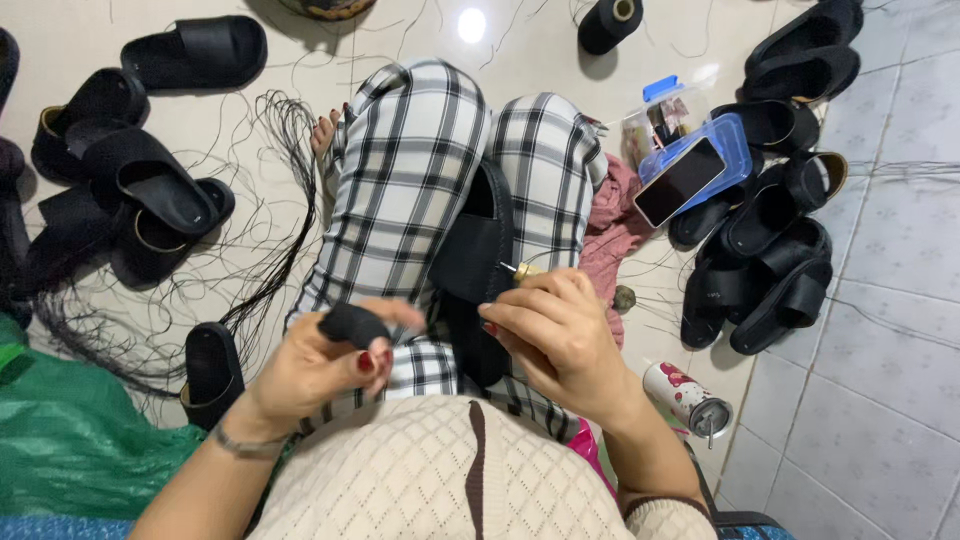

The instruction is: The person sits on the floor and sews a black slipper using a needle and thread. They repeatedly push the needle through the slipper's strap and pull the thread to secure it.

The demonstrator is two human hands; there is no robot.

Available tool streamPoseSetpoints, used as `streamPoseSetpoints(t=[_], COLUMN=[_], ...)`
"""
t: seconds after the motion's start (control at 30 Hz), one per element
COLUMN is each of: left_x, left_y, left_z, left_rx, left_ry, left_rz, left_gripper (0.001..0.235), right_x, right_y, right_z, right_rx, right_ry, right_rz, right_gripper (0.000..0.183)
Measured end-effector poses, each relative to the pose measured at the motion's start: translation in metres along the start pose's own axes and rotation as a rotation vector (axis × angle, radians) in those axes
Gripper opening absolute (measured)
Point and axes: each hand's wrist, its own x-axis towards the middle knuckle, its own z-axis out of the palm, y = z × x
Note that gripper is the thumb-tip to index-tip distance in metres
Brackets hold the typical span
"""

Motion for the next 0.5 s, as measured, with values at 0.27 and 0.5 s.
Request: streamPoseSetpoints(t=[0.27,0.5], left_x=[-0.003,-0.012], left_y=[-0.023,-0.052], left_z=[0.02,0.033], left_rx=[-0.035,-0.427], left_ry=[0.241,0.532], left_rz=[-0.386,-0.668], left_gripper=[0.016,0.004], right_x=[0.016,0.002], right_y=[-0.003,0.008], right_z=[0.026,0.006], right_rx=[0.14,-0.494], right_ry=[0.056,-0.002], right_rz=[-0.063,-0.061], right_gripper=[0.008,0.026])
